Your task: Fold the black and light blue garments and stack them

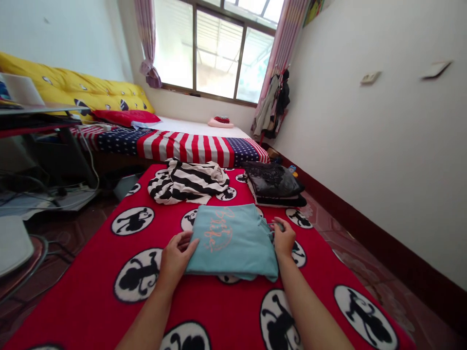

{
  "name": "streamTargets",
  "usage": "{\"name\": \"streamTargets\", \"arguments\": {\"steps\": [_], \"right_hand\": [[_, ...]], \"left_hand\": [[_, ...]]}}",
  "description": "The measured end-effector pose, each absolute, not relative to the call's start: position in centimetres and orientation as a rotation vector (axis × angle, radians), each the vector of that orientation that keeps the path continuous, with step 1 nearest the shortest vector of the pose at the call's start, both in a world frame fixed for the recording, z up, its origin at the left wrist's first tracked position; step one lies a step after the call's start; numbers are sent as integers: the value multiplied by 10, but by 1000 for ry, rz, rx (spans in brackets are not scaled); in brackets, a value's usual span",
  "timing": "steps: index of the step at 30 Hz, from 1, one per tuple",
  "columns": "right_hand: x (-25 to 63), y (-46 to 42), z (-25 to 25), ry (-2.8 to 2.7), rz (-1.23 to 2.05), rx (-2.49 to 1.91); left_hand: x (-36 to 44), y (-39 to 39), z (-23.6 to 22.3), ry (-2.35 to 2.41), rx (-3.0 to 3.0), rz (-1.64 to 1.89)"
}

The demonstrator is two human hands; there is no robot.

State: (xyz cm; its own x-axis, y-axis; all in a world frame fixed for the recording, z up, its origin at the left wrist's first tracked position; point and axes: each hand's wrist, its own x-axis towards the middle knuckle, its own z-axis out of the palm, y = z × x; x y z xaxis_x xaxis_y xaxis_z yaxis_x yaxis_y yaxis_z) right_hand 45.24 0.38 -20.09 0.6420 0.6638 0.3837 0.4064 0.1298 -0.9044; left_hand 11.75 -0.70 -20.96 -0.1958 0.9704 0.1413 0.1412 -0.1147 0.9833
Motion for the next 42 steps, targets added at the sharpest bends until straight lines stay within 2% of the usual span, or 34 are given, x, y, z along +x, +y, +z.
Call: {"name": "streamTargets", "arguments": {"steps": [8, 13, 17, 20, 25, 29, 34, 42], "right_hand": [[452, 0, -201, -812, 448, -1163], [430, -1, -164, -724, 717, -861], [388, -1, -135, -902, 967, -752], [362, 1, -141, -1003, 1074, -812], [355, 6, -172, -1179, 1012, -989], [358, 8, -176, -1405, 731, -1195], [353, 5, -172, -1640, 530, -1269], [353, 1, -180, -1315, 714, -1114]], "left_hand": [[114, -5, -214, 1430, 1323, 1382], [128, -12, -180, 1590, 1817, 1535], [173, -5, -144, 1275, 1918, 1416], [208, 13, -143, 1011, 1711, 1201], [228, 32, -170, 943, 1675, 1179], [228, 29, -177, 1005, 1798, 1158], [231, 29, -180, 1015, 1627, 1286], [229, 33, -179, 929, 1411, 1275]]}}
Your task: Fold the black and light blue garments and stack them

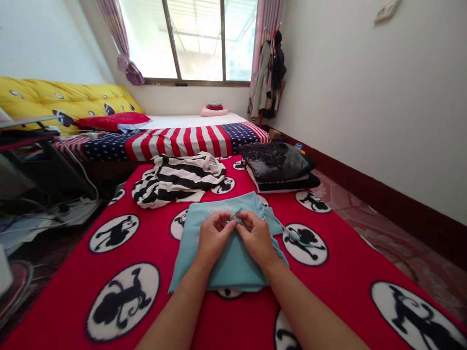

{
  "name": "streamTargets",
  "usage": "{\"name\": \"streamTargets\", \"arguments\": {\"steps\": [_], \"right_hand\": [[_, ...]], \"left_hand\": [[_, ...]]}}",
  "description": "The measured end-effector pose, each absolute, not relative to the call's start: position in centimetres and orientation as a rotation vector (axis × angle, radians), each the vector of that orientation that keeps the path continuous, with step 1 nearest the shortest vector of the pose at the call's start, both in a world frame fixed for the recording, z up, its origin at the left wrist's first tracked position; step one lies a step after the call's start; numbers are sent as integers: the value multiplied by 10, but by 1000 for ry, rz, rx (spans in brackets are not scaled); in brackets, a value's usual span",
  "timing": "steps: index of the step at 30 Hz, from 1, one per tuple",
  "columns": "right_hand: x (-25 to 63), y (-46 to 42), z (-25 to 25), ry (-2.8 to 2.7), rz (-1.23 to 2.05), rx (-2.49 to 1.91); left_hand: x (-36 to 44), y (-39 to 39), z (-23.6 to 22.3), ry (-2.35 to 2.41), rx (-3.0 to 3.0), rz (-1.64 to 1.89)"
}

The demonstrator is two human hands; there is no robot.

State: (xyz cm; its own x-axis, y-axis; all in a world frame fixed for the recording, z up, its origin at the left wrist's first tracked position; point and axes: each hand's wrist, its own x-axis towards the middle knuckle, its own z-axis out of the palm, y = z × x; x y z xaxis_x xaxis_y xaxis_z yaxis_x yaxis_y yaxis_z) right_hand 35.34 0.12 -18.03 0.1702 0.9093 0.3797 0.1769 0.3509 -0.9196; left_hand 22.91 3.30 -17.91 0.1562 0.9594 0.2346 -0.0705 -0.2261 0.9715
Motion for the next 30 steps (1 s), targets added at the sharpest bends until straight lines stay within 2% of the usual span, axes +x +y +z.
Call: {"name": "streamTargets", "arguments": {"steps": [9, 20, 30], "right_hand": [[357, -1, -180, -1320, 627, -1187], [358, -1, -177, -1392, 535, -1188], [351, -3, -176, -1346, 431, -1178]], "left_hand": [[229, 33, -175, 952, 1279, 1272], [226, 31, -180, 949, 1495, 1208], [230, 30, -174, 1008, 1332, 1279]]}}
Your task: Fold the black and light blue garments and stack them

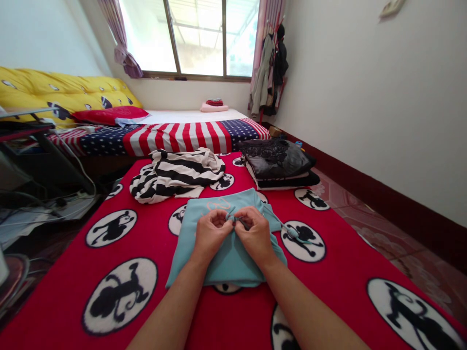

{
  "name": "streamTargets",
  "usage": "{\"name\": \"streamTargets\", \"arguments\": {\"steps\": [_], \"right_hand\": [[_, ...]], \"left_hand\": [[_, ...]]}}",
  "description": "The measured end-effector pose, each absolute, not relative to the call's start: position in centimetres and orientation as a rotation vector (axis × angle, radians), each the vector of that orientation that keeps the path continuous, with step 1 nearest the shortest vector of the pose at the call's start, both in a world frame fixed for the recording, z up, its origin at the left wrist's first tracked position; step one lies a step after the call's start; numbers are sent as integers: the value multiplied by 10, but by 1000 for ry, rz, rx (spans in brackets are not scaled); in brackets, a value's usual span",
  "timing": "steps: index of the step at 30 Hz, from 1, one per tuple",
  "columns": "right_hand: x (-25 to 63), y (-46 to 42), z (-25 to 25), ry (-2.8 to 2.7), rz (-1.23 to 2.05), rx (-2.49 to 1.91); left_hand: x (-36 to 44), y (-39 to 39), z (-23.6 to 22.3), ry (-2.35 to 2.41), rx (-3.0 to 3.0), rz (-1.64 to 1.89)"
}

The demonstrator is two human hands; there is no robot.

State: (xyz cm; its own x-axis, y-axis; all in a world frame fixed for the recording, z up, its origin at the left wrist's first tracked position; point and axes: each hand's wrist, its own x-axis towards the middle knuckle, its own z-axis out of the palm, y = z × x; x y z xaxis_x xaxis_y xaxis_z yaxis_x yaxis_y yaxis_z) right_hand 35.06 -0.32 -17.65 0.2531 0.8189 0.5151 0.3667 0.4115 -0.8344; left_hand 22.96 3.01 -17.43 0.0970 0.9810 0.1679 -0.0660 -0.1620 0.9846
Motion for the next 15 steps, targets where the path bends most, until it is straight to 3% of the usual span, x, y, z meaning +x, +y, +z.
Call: {"name": "streamTargets", "arguments": {"steps": [8, 15], "right_hand": [[349, 2, -179, -1290, 563, -1091], [365, 0, -180, -1127, 238, -1175]], "left_hand": [[227, 29, -171, 960, 1237, 1271], [227, 28, -173, 934, 1148, 1400]]}}
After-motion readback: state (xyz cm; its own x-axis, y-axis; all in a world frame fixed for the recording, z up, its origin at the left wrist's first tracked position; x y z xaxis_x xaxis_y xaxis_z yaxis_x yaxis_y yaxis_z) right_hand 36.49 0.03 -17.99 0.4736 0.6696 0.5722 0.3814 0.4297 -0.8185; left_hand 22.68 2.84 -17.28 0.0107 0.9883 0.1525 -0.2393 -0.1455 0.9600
